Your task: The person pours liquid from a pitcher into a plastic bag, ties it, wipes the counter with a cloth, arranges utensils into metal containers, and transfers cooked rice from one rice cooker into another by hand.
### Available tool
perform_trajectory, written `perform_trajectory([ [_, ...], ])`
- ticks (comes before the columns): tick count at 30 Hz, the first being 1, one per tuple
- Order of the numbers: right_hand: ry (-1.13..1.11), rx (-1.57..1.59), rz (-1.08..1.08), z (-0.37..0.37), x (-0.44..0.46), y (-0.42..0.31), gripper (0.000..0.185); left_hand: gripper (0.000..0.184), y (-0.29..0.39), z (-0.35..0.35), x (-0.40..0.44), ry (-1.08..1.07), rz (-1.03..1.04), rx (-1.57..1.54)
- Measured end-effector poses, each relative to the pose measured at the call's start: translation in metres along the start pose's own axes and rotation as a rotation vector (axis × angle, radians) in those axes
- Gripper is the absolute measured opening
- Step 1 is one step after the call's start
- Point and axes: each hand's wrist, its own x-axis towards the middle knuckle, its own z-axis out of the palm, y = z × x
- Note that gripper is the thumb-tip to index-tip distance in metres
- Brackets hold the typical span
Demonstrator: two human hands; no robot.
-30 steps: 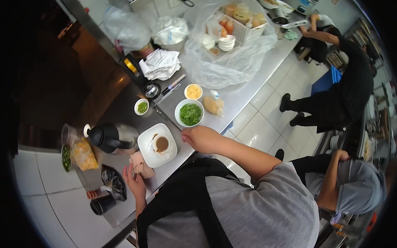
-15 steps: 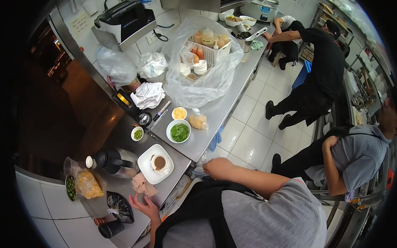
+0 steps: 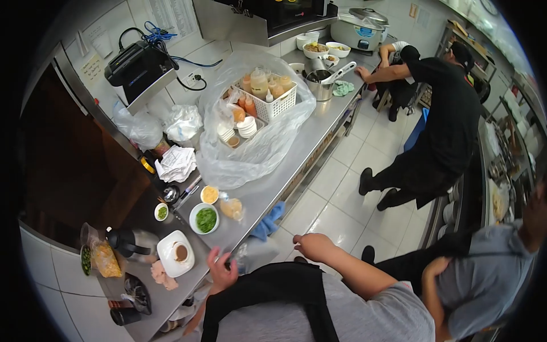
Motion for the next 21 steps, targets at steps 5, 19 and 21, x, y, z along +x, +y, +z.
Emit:
perform_trajectory([
  [5, 0.088, 0.157, 0.029, -0.016, 0.005, 0.080, 0.026, 0.016, 0.025, 0.072, 0.061, -0.416, 0.062, -0.231],
  [19, 0.203, 0.319, -0.061, -0.120, 0.124, 0.145, 0.020, 0.027, 0.014, 0.215, 0.185, -0.425, -0.283, -0.461],
  [21, 0.361, 0.455, -0.080, -0.149, 0.138, 0.164, 0.017, 0.033, 0.009, 0.238, 0.205, -0.449, -0.197, -0.412],
])
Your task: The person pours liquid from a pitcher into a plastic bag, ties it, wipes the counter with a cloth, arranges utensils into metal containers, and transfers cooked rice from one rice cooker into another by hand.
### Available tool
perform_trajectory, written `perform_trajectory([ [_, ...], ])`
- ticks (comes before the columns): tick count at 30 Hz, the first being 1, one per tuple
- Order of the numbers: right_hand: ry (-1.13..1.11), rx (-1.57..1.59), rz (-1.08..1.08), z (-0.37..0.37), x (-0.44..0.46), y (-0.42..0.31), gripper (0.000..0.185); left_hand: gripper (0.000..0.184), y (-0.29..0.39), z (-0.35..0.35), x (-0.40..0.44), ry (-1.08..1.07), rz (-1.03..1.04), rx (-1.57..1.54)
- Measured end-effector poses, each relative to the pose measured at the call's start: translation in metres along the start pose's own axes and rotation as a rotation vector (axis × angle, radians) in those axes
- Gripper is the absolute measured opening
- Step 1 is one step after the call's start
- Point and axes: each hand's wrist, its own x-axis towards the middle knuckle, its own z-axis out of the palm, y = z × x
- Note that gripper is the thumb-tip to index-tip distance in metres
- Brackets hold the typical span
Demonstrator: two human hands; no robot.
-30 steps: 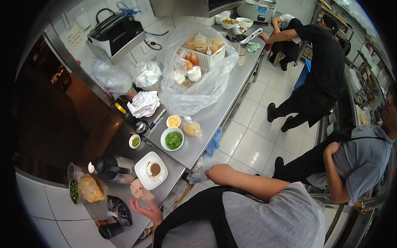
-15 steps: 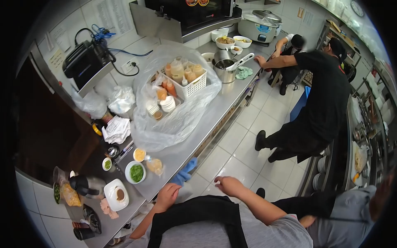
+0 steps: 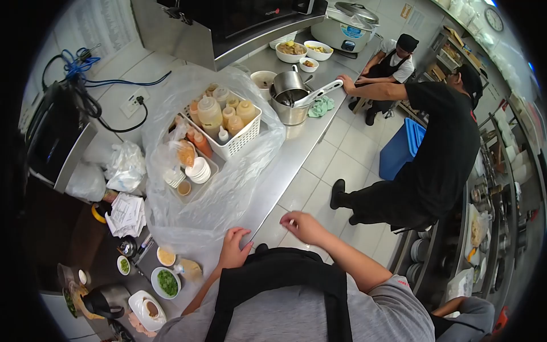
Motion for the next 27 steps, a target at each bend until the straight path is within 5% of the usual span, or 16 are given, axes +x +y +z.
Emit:
perform_trajectory([
  [4, 0.052, 0.787, 0.414, -0.054, 0.055, 0.023, 0.013, 0.043, -0.012, 0.005, 0.029, -0.061, -0.002, 0.066],
  [5, 0.078, 0.950, 0.481, -0.065, 0.072, 0.036, 0.013, 0.049, -0.007, 0.002, 0.035, -0.104, -0.165, -0.038],
  [9, 0.260, 1.154, 0.656, -0.114, 0.173, 0.077, 0.035, 0.072, -0.013, 0.002, 0.060, -0.083, -0.417, -0.327],
  [11, 0.092, 1.278, 0.588, -0.145, 0.227, 0.099, 0.049, 0.075, -0.018, 0.008, 0.066, 0.029, -0.500, -0.423],
  [16, 0.055, 1.302, 0.577, -0.178, 0.305, 0.125, 0.050, 0.073, -0.003, 0.022, 0.073, 0.464, -0.647, -0.560],
  [27, -0.194, 1.113, 0.644, -0.214, 0.259, 0.157, 0.035, 0.038, 0.009, 0.057, 0.080, 0.629, -0.501, 0.042],
])
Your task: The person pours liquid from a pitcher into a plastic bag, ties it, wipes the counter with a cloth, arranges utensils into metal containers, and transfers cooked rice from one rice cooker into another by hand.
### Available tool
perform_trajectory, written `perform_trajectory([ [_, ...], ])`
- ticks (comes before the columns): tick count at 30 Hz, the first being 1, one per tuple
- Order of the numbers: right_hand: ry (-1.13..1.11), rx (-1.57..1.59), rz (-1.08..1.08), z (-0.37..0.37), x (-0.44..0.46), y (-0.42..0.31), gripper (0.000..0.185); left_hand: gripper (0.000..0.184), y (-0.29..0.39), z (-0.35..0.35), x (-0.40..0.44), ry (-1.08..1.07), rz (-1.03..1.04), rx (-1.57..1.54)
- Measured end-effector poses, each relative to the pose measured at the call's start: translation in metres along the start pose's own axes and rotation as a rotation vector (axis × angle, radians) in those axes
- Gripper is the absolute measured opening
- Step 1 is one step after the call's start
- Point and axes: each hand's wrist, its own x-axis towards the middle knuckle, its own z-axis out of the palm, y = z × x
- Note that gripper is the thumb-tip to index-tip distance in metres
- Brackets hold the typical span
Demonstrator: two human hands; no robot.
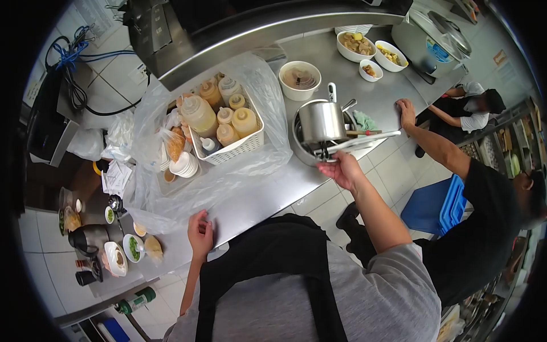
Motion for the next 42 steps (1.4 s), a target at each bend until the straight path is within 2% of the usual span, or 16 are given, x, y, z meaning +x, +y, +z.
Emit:
perform_trajectory([
  [8, -0.129, -0.173, 0.135, -0.002, -0.055, 0.034, 0.034, 0.025, 0.001, 0.008, -0.003, 0.045, 0.043, 0.105],
  [12, -0.163, -0.197, 0.182, 0.020, -0.069, 0.048, 0.035, 0.016, 0.032, 0.026, 0.002, 0.104, 0.270, 0.158],
  [13, -0.188, -0.226, 0.182, 0.029, -0.073, 0.049, 0.036, 0.026, 0.051, 0.035, 0.006, 0.100, 0.371, 0.219],
  [14, -0.211, -0.253, 0.183, 0.036, -0.074, 0.052, 0.036, 0.050, 0.079, 0.043, 0.014, 0.061, 0.432, 0.171],
  [16, -0.234, -0.267, 0.208, 0.048, -0.071, 0.060, 0.036, 0.074, 0.143, 0.056, 0.034, -0.027, 0.515, 0.093],
  [17, -0.266, -0.280, 0.216, 0.055, -0.069, 0.064, 0.036, 0.080, 0.165, 0.059, 0.043, -0.083, 0.549, 0.203],
  [19, -0.347, -0.312, 0.227, 0.065, -0.064, 0.071, 0.035, 0.087, 0.172, 0.059, 0.055, -0.136, 0.575, 0.317],
  [22, -0.406, -0.344, 0.250, 0.080, -0.061, 0.080, 0.035, 0.089, 0.161, 0.048, 0.064, -0.273, 0.408, 0.282],
  [26, -0.407, -0.378, 0.246, 0.101, -0.059, 0.095, 0.044, 0.088, 0.144, 0.023, 0.056, -0.114, 0.410, 0.162],
  [28, -0.422, -0.402, 0.240, 0.106, -0.061, 0.094, 0.052, 0.088, 0.131, 0.014, 0.045, 0.083, 0.389, 0.102],
  [31, -0.476, -0.941, -0.030, 0.098, -0.069, 0.078, 0.050, 0.086, 0.119, 0.009, 0.031, 0.210, 0.354, 0.070],
  [33, -0.546, -1.417, -0.414, 0.097, -0.095, 0.052, 0.040, 0.089, 0.112, 0.006, 0.026, 0.276, 0.415, 0.058],
  [37, -0.648, -1.425, -0.505, 0.129, -0.144, 0.009, 0.034, 0.083, 0.120, 0.003, 0.023, 0.272, 0.131, -0.170],
  [39, -0.548, -1.514, -0.808, 0.161, -0.146, 0.001, 0.030, 0.080, 0.122, 0.004, 0.027, 0.283, 0.097, -0.246],
  [40, -0.546, -1.517, -0.810, 0.174, -0.136, 0.005, 0.030, 0.076, 0.121, 0.003, 0.030, 0.290, 0.068, -0.321],
  [42, -0.452, -1.836, -0.961, 0.197, -0.111, 0.022, 0.028, 0.079, 0.118, 0.001, 0.035, 0.300, 0.067, -0.345],
])
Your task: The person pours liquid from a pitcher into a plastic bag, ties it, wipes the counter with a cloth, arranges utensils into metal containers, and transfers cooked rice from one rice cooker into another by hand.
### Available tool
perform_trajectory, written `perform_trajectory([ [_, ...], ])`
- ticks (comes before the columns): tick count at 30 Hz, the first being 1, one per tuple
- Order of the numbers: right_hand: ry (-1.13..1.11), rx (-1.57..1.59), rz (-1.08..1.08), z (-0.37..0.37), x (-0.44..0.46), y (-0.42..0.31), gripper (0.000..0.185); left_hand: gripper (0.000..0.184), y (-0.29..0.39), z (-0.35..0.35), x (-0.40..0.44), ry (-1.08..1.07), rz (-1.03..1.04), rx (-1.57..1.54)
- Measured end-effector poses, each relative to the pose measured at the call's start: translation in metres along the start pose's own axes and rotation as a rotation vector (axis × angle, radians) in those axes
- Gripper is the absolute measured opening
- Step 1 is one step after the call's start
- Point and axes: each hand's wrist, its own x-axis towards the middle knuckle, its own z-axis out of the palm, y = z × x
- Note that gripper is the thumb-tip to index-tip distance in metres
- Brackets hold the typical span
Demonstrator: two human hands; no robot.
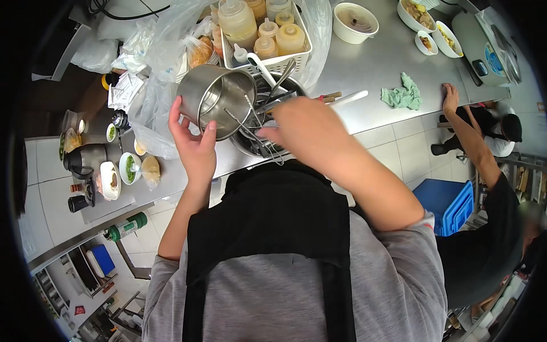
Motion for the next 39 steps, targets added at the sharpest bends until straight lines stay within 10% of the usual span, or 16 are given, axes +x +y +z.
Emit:
perform_trajectory([
  [6, -0.182, -0.062, 0.085, 0.049, 0.026, -0.012, 0.036, 0.072, 0.007, -0.010, 0.009, -0.022, -0.071, -0.062],
  [15, 0.535, -0.242, -0.220, -0.037, 0.066, -0.022, 0.015, 0.059, 0.020, -0.038, 0.016, 0.008, -0.530, -0.545],
  [19, -0.088, -0.686, -0.036, 0.024, 0.068, 0.024, 0.016, 0.056, 0.007, -0.069, 0.006, 0.012, -0.635, -0.567],
  [39, -0.420, -0.743, 0.133, 0.102, 0.091, -0.008, 0.018, 0.052, -0.050, -0.105, -0.043, -0.088, -0.827, -0.572],
])
